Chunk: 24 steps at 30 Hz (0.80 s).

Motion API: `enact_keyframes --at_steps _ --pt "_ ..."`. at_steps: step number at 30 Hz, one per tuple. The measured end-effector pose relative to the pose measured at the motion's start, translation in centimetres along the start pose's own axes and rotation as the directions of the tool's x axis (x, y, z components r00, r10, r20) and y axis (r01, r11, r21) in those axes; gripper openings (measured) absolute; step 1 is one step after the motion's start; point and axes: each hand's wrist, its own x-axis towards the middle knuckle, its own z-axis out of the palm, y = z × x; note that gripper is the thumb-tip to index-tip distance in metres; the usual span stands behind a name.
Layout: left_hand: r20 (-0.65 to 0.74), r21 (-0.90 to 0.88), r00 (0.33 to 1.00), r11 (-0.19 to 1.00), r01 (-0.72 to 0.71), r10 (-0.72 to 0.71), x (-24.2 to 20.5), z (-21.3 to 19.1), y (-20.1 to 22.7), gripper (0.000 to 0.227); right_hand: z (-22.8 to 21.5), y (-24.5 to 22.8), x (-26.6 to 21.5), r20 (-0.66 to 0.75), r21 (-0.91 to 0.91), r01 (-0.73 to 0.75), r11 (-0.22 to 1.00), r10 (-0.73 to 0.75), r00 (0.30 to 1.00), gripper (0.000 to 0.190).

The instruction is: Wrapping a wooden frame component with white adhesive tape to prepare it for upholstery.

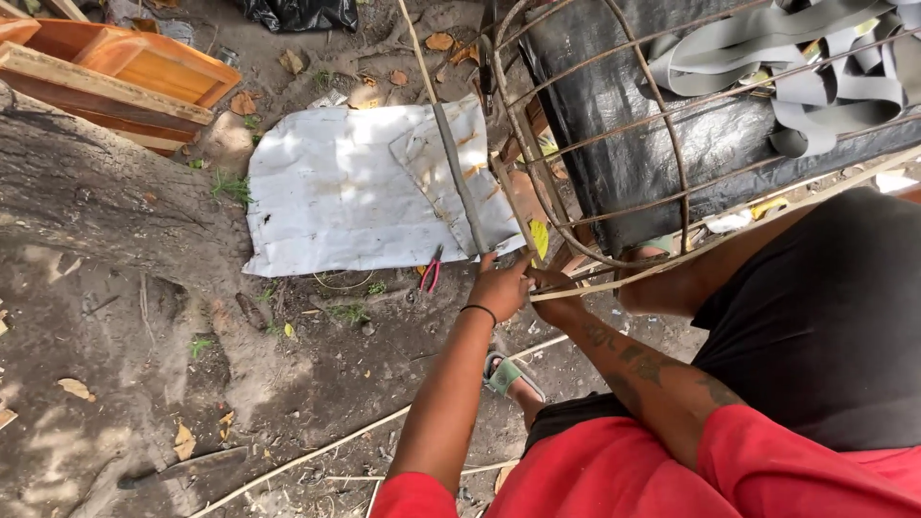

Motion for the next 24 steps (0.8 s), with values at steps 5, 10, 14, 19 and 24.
enact_keyframes --at_steps 5,10,14,19,24 --pt "-0.144 -0.279 0.976 0.953 0.116 -0.161 -4.8 -5.2 5.2 0.061 -0.9 0.9 -0.7 0.390 -0.424 0.387 0.819 -0.221 0.894 0.035" --pt "-0.298 -0.594 0.876 0.792 0.140 -0.379 -5.8 -2.1 6.6 0.067 -9.6 -6.0 -5.5 0.840 0.122 -0.364 0.924 0.099 0.533 0.097" --pt "-0.447 -0.639 0.736 0.757 0.136 -0.509 -6.8 2.2 7.0 0.060 -8.1 -7.0 -6.0 0.744 0.501 -0.684 0.530 0.139 0.653 0.118" --pt "-0.713 -0.118 0.701 0.990 -0.073 -0.033 -8.7 7.8 3.8 0.043 -2.0 -1.1 -4.3 0.518 0.590 -0.640 0.492 0.377 0.768 0.074" --pt "-0.560 0.108 0.809 0.983 -0.145 0.181 -9.5 2.2 3.4 0.062 -6.8 -4.8 -5.4 0.506 -0.106 -0.113 0.988 0.152 0.849 0.065"
